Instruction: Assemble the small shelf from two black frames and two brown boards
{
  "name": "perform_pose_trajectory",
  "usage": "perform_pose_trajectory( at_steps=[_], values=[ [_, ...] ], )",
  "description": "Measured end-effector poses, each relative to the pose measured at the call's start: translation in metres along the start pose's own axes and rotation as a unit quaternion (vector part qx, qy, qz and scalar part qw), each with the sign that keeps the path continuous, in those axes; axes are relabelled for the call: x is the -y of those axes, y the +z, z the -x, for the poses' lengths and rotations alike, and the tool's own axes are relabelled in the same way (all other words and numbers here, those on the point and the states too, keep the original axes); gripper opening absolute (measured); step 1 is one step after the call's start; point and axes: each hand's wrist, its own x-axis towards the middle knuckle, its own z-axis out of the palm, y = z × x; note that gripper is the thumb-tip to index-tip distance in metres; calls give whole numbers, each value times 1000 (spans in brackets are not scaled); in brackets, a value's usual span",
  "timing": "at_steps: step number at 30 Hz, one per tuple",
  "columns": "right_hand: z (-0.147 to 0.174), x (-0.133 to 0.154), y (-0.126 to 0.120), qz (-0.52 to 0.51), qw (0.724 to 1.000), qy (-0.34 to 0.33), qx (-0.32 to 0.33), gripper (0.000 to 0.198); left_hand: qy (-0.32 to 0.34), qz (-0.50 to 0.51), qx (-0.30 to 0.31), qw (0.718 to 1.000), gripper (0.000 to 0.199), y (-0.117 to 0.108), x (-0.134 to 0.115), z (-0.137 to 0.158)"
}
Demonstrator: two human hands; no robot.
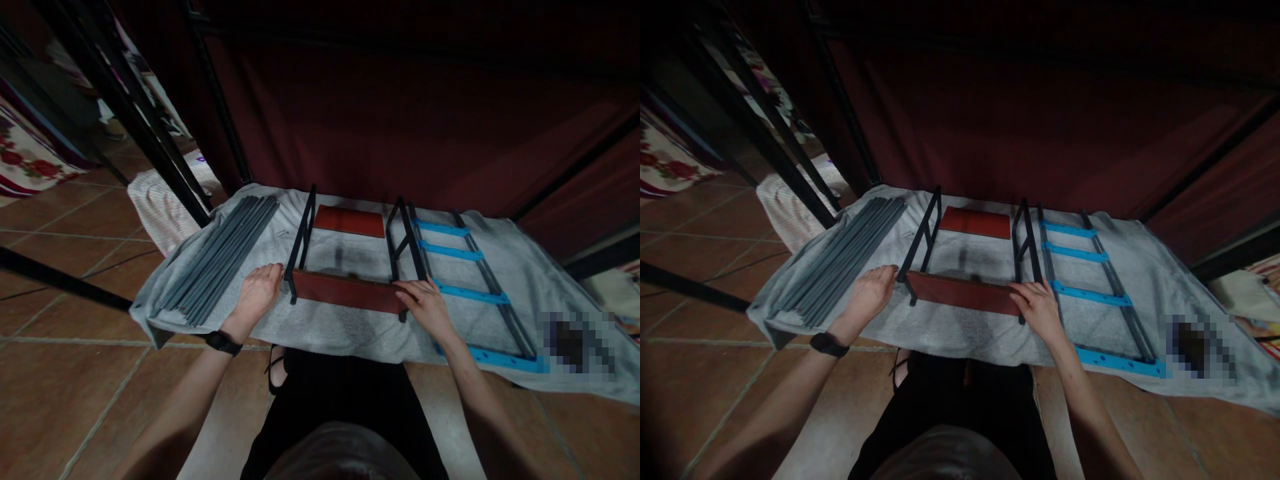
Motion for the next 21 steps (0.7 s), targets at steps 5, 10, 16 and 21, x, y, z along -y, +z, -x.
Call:
perform_pose_trajectory(
  at_steps=[5, 10, 16, 21],
  values=[
    [0, 1, 1, -3, 1000, 4, -5, 29, -127, 203, -13, 971, 30, 8, 0, -4],
    [-1, 2, 0, 10, 1000, 5, -5, 28, -243, 436, -24, 866, 36, 23, 1, -16],
    [-1, 0, 1, 15, 1000, 7, -5, 28, -259, 516, -21, 816, 32, 19, -2, -17],
    [-1, 0, 2, 11, 1000, 12, -1, 28, -274, 532, -21, 801, 33, 15, -7, -14]
  ],
)
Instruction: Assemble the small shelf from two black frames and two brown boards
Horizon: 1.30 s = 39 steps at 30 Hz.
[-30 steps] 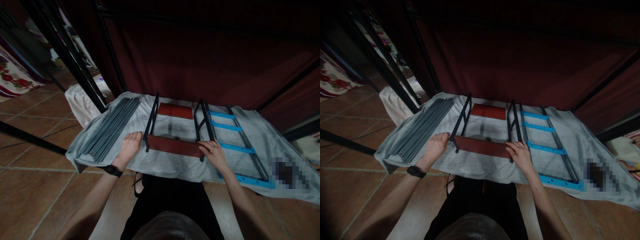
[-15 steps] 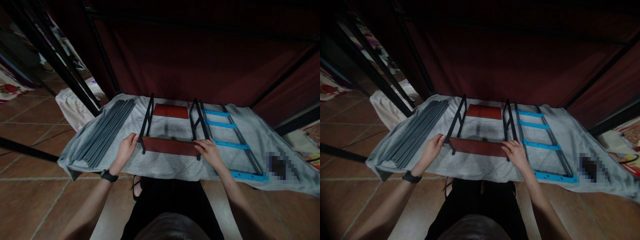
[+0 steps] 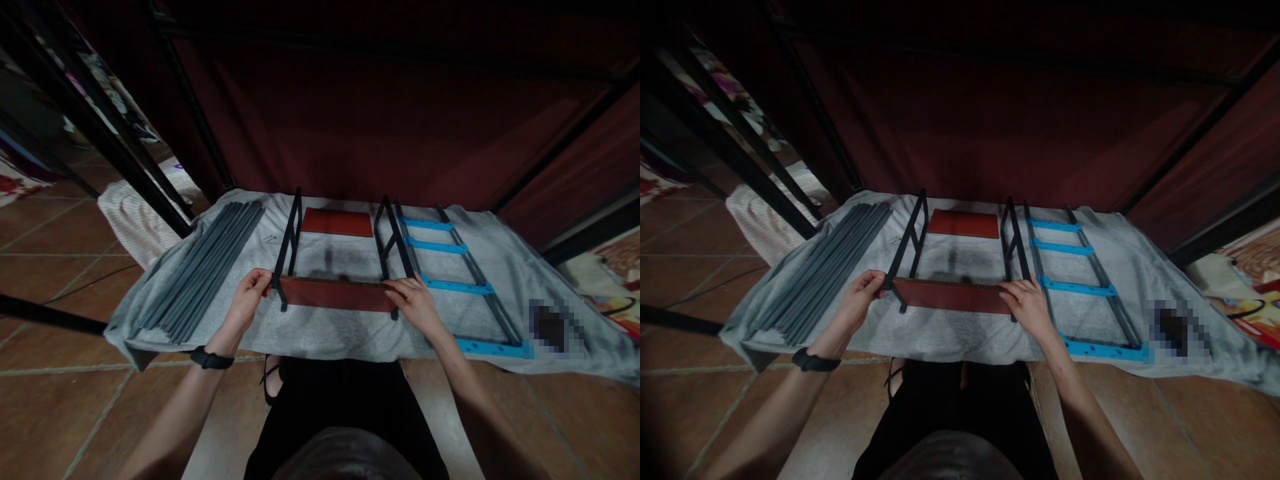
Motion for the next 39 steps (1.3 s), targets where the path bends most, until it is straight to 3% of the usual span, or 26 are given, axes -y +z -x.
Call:
perform_pose_trajectory(
  at_steps=[6, 12, 18, 27, 34, 39],
  values=[
    [-1, 1, -1, -2, 1000, -3, 1, 28, -8, -5, -21, 1000, 38, 3, 1, -1],
    [-1, 1, -1, -2, 1000, -8, -1, 28, -22, 19, 12, 1000, 34, -1, -2, -1],
    [0, 1, -1, -7, 1000, -1, 0, 28, -39, 22, 5, 999, 41, 2, 0, 1],
    [-1, 3, -3, -8, 1000, -4, 4, 28, -26, 43, 10, 999, 31, -2, 3, -3],
    [-1, 2, -2, -11, 1000, -2, 0, 27, -45, 42, -13, 998, 44, 3, 5, -1],
    [0, 0, 0, -15, 1000, -4, -3, 27, -35, 66, -26, 997, 39, 2, 8, -6]
  ],
)
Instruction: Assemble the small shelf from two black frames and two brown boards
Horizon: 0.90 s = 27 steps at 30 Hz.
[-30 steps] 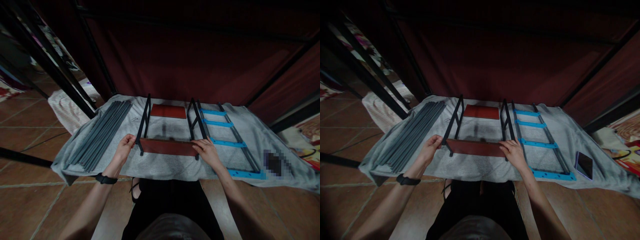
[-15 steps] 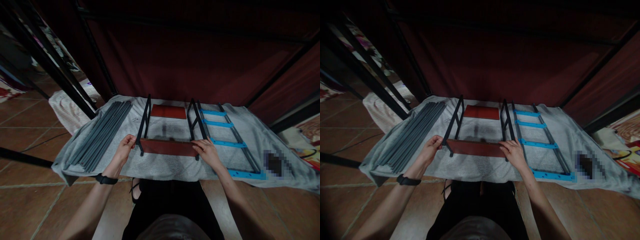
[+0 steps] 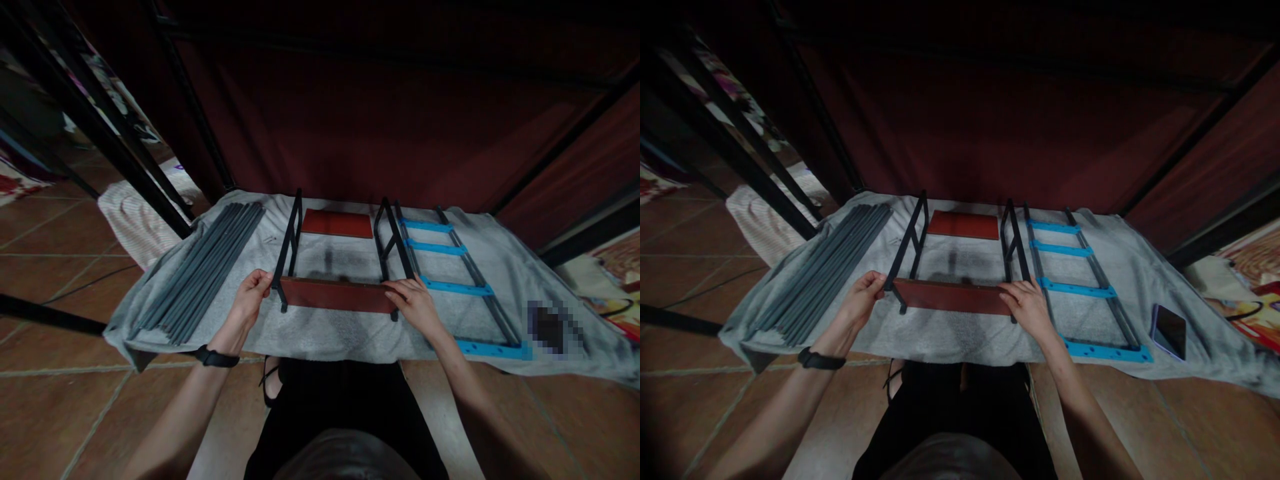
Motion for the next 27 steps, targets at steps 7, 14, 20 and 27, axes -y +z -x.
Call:
perform_pose_trajectory(
  at_steps=[7, 14, 20, 27],
  values=[
    [0, -1, 0, 15, 1000, -5, 0, 27, -20, 26, 27, 999, 36, -4, -1, 1],
    [-1, 1, -2, 25, 1000, -6, 1, 27, 8, 1, 11, 1000, 36, -3, 3, 3],
    [0, 2, -1, 9, 1000, -5, 2, 28, 46, -44, 21, 998, 31, -6, -3, 5],
    [0, 0, -2, -2, 1000, -12, -2, 29, -8, 8, 18, 1000, 40, -3, 1, 4]
  ],
)
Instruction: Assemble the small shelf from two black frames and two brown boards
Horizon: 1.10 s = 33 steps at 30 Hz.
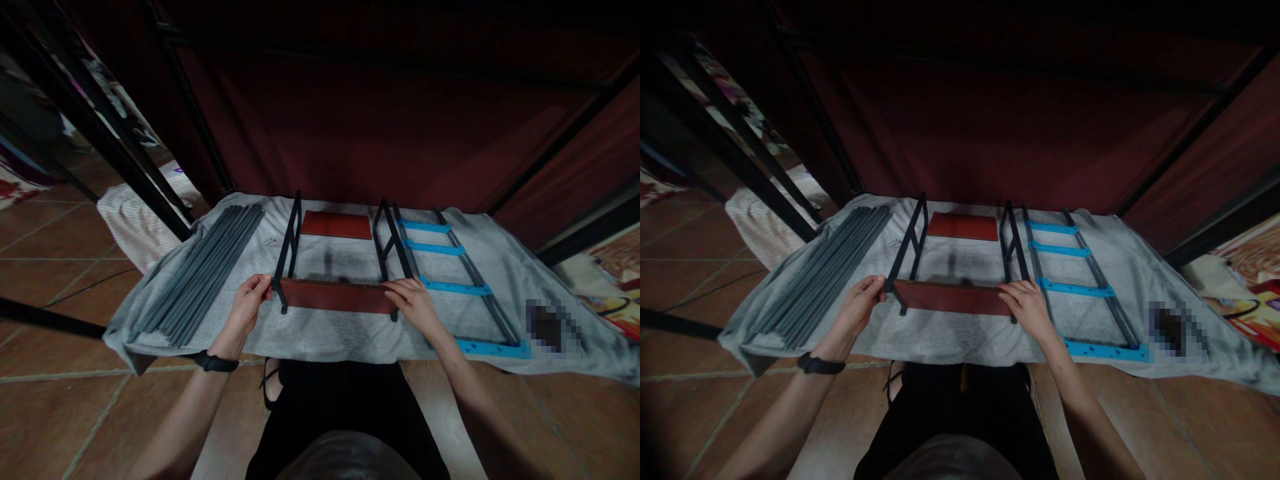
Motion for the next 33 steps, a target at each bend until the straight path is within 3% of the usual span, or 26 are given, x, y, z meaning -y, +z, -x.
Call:
perform_pose_trajectory(
  at_steps=[7, 14, 25, 33],
  values=[
    [2, -3, 2, 45, 999, -23, -11, 30, 9, -5, 2, 1000, 38, -2, -1, -6],
    [-2, 4, -10, 86, 994, -48, 40, 35, -12, -23, 4, 1000, 41, -4, -4, -2],
    [-9, 1, -11, 43, 996, -55, 57, 32, 74, -67, 8, 995, 27, -6, -5, -4],
    [-7, 0, -9, 33, 997, -47, 51, 32, 13, 8, 25, 1000, 37, -6, -2, -1]
  ],
)
